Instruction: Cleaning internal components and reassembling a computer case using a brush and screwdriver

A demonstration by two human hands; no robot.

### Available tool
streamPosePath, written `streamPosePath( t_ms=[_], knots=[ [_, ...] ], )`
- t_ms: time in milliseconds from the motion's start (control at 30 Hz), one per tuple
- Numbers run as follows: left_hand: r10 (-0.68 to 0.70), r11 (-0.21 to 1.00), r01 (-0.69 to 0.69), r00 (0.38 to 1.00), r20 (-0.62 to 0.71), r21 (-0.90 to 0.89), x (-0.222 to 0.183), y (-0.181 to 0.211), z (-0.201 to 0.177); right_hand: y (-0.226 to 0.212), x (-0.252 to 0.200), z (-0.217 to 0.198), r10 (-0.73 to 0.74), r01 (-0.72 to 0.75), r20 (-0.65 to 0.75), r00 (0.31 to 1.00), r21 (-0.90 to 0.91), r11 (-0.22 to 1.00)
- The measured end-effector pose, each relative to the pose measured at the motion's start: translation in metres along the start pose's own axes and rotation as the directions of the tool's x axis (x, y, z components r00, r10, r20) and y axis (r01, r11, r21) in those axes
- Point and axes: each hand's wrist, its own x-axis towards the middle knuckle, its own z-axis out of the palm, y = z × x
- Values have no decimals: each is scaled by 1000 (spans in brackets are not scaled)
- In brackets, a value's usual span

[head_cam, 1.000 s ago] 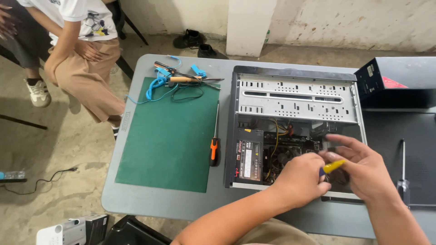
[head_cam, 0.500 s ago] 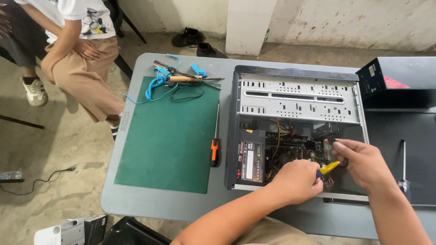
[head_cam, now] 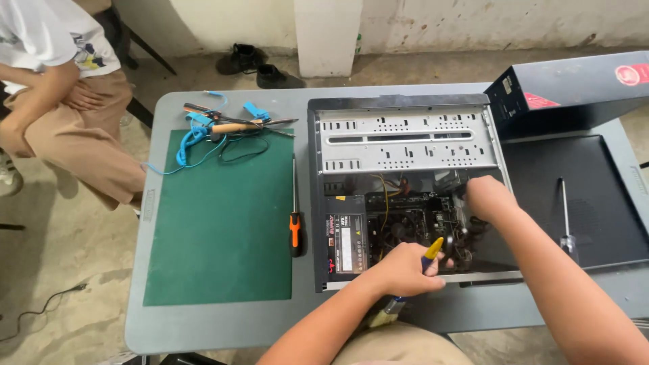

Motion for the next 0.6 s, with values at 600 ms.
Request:
streamPosePath(
  t_ms=[600],
  knots=[
    [-291, 927, 350, 898, 330, -135, 7, -4, -1, 36, 113, 123, -334, 268, -147, 931, -345, 900]
  ],
)
